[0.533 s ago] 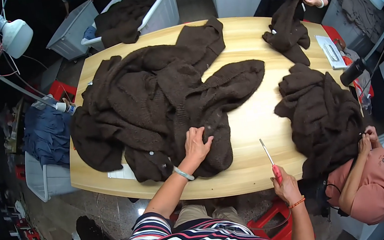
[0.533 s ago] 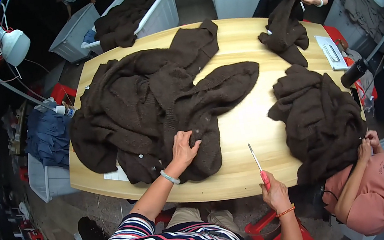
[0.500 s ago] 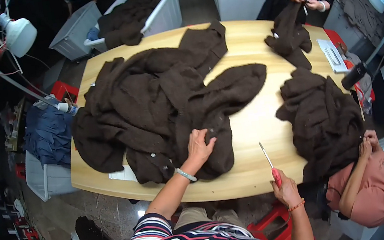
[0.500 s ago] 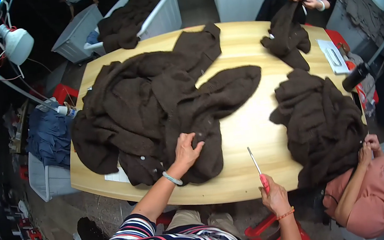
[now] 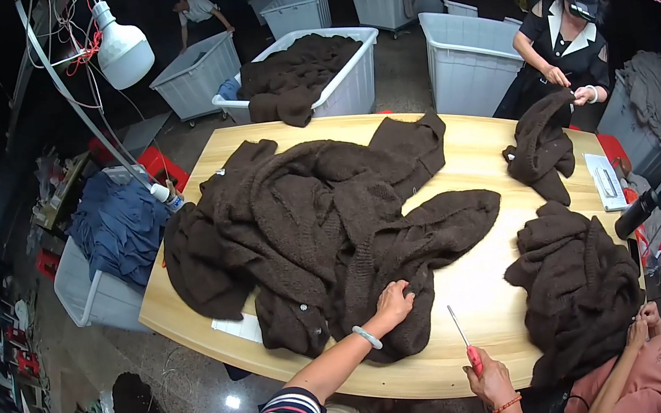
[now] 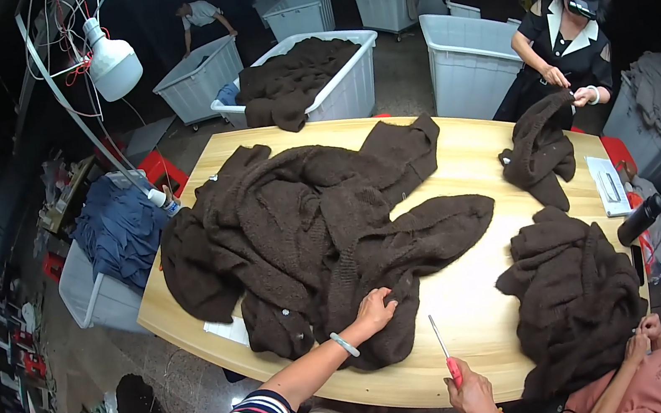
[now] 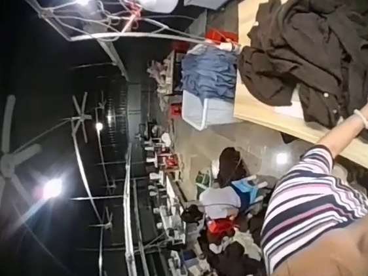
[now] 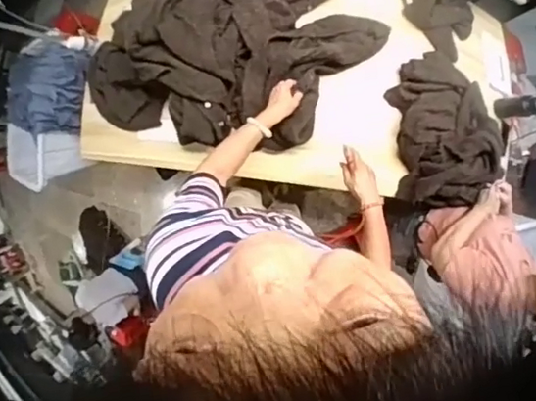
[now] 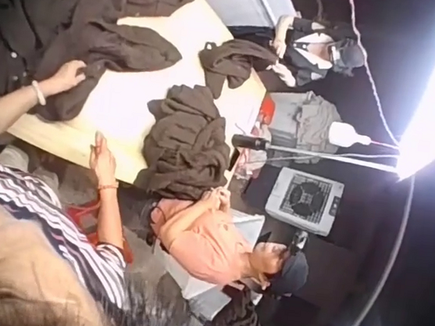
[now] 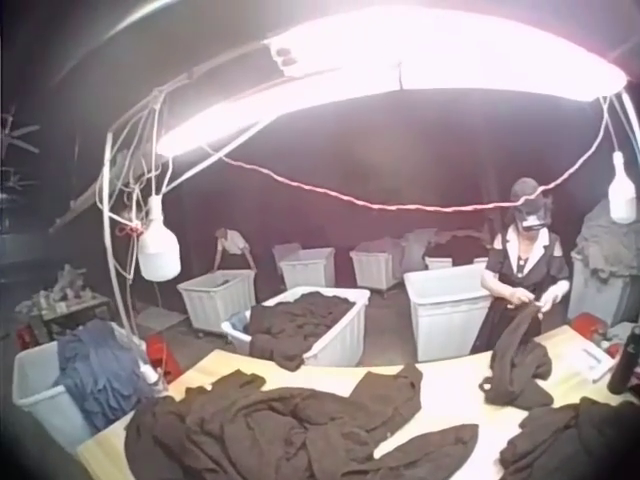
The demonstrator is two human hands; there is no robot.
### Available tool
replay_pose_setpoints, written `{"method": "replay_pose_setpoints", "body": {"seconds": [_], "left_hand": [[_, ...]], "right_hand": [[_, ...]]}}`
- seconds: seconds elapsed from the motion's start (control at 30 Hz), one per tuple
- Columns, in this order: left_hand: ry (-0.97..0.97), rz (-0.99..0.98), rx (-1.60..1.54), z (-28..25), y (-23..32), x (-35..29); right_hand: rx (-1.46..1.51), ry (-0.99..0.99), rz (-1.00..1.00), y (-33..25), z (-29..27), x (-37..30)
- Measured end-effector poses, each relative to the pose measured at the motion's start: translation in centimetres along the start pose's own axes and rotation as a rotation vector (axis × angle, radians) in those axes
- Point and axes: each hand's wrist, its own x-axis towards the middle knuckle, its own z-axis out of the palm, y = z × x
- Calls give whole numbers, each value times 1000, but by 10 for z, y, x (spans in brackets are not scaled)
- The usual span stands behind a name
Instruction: Trim excess threads from sweaters using scissors.
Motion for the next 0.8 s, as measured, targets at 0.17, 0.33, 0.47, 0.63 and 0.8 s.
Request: {"method": "replay_pose_setpoints", "body": {"seconds": [0.17,0.33,0.47,0.63,0.8], "left_hand": [[-119,-76,-273,-4,-2,1],[-147,-177,-545,7,-30,-14],[-139,-234,-771,27,-53,-21],[-199,-301,-802,13,-51,-17],[-295,-310,-1015,-11,-46,-10]], "right_hand": [[-79,-71,-2,-11,-2,9],[-150,-220,-138,-31,5,-4],[-171,-140,-42,-38,6,-2],[-119,-180,-190,-42,14,13],[-89,-78,-92,-56,1,26]]}}
